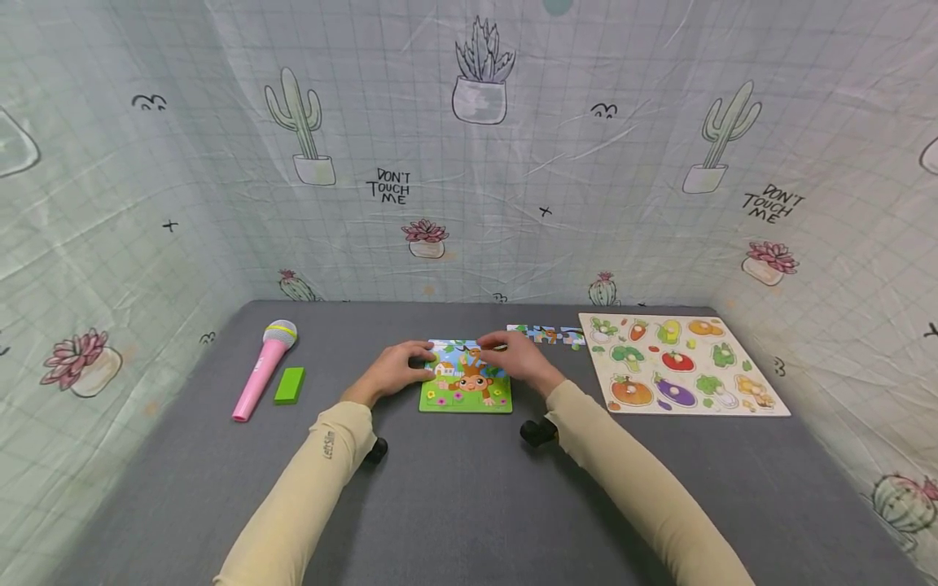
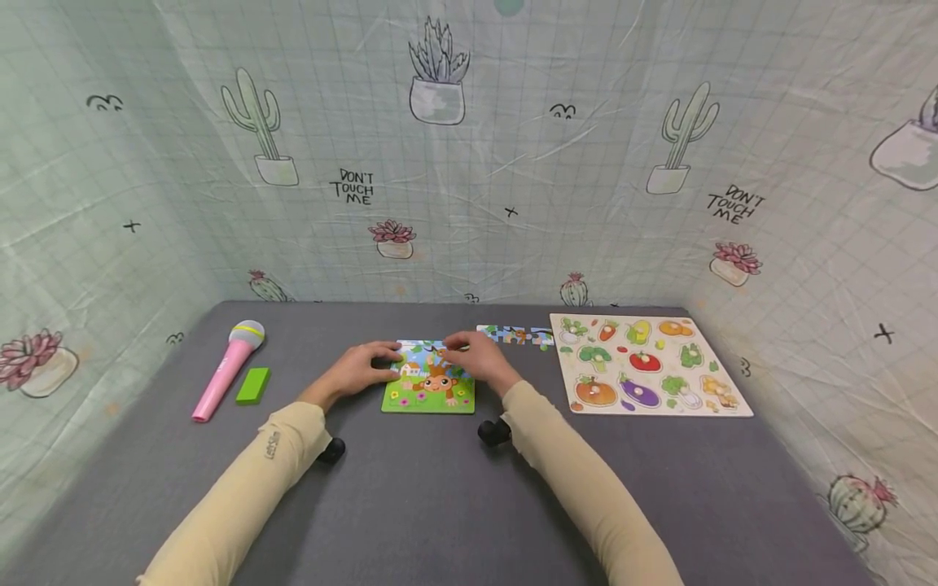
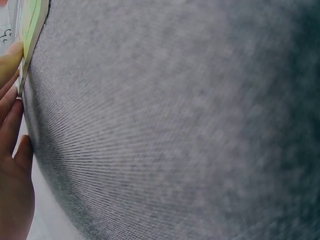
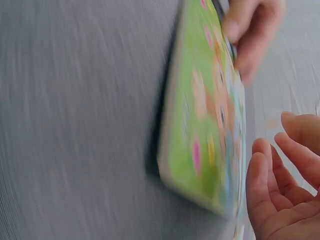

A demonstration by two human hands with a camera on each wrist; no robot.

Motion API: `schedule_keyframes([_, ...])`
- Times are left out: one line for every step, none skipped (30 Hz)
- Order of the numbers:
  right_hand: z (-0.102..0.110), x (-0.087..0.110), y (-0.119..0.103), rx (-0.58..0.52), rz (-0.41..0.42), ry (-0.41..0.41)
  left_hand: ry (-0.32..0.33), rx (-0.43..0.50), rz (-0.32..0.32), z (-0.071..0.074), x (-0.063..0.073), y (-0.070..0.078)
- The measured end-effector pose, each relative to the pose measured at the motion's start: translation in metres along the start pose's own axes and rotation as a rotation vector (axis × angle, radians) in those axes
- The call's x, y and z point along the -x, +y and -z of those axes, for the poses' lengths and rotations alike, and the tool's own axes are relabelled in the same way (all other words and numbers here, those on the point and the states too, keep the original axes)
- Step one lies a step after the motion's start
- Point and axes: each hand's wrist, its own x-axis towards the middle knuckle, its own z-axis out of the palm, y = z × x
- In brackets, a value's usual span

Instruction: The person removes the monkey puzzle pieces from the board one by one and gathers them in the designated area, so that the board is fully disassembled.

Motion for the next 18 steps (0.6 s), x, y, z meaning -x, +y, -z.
schedule_keyframes([-0.006, 0.000, -0.003, -0.001, 0.015, -0.009, 0.001, -0.002, 0.002, 0.000, 0.000, -0.001])
schedule_keyframes([-0.011, 0.000, -0.005, -0.002, 0.025, -0.016, 0.001, -0.003, 0.004, -0.001, 0.000, -0.001])
schedule_keyframes([-0.015, -0.001, -0.007, -0.005, 0.035, -0.020, 0.001, -0.002, 0.007, -0.001, -0.001, -0.001])
schedule_keyframes([-0.019, -0.002, -0.008, -0.007, 0.041, -0.022, 0.002, -0.005, 0.005, -0.001, -0.001, -0.002])
schedule_keyframes([-0.022, -0.003, -0.009, -0.006, 0.042, -0.022, 0.002, -0.007, 0.004, -0.001, -0.002, -0.002])
schedule_keyframes([-0.025, -0.004, -0.009, -0.005, 0.040, -0.022, 0.003, -0.008, 0.002, -0.001, -0.002, -0.002])
schedule_keyframes([-0.028, -0.006, -0.008, 0.004, 0.038, -0.019, 0.003, -0.008, 0.003, -0.001, -0.002, -0.002])
schedule_keyframes([-0.030, -0.007, -0.008, 0.019, 0.034, -0.017, 0.004, -0.009, 0.002, -0.001, -0.002, -0.002])
schedule_keyframes([-0.033, -0.008, -0.007, 0.033, 0.036, -0.015, 0.004, -0.006, 0.003, -0.001, -0.002, -0.002])
schedule_keyframes([-0.035, -0.009, -0.007, 0.045, 0.032, -0.013, 0.006, -0.007, -0.001, 0.000, -0.001, -0.002])
schedule_keyframes([-0.036, -0.010, -0.006, 0.062, 0.036, -0.009, 0.008, -0.004, -0.001, 0.000, -0.001, -0.001])
schedule_keyframes([-0.038, -0.010, -0.006, 0.075, 0.039, -0.009, 0.009, -0.003, -0.004, 0.000, -0.001, -0.001])
schedule_keyframes([-0.039, -0.011, -0.006, 0.087, 0.039, -0.008, 0.010, -0.004, -0.007, -0.001, 0.000, -0.001])
schedule_keyframes([-0.040, -0.010, -0.006, 0.088, 0.039, -0.009, 0.012, -0.001, -0.011, 0.000, 0.000, -0.001])
schedule_keyframes([-0.040, -0.010, -0.007, 0.083, 0.037, -0.010, 0.013, -0.001, -0.015, 0.000, 0.000, -0.001])
schedule_keyframes([-0.041, -0.009, -0.007, 0.079, 0.032, -0.012, 0.015, -0.001, -0.021, 0.000, 0.000, -0.001])
schedule_keyframes([-0.041, -0.008, -0.008, 0.078, 0.028, -0.015, 0.016, -0.002, -0.028, 0.000, 0.000, -0.001])
schedule_keyframes([-0.041, -0.008, -0.008, 0.074, 0.022, -0.019, 0.016, -0.004, -0.033, 0.000, 0.001, -0.001])
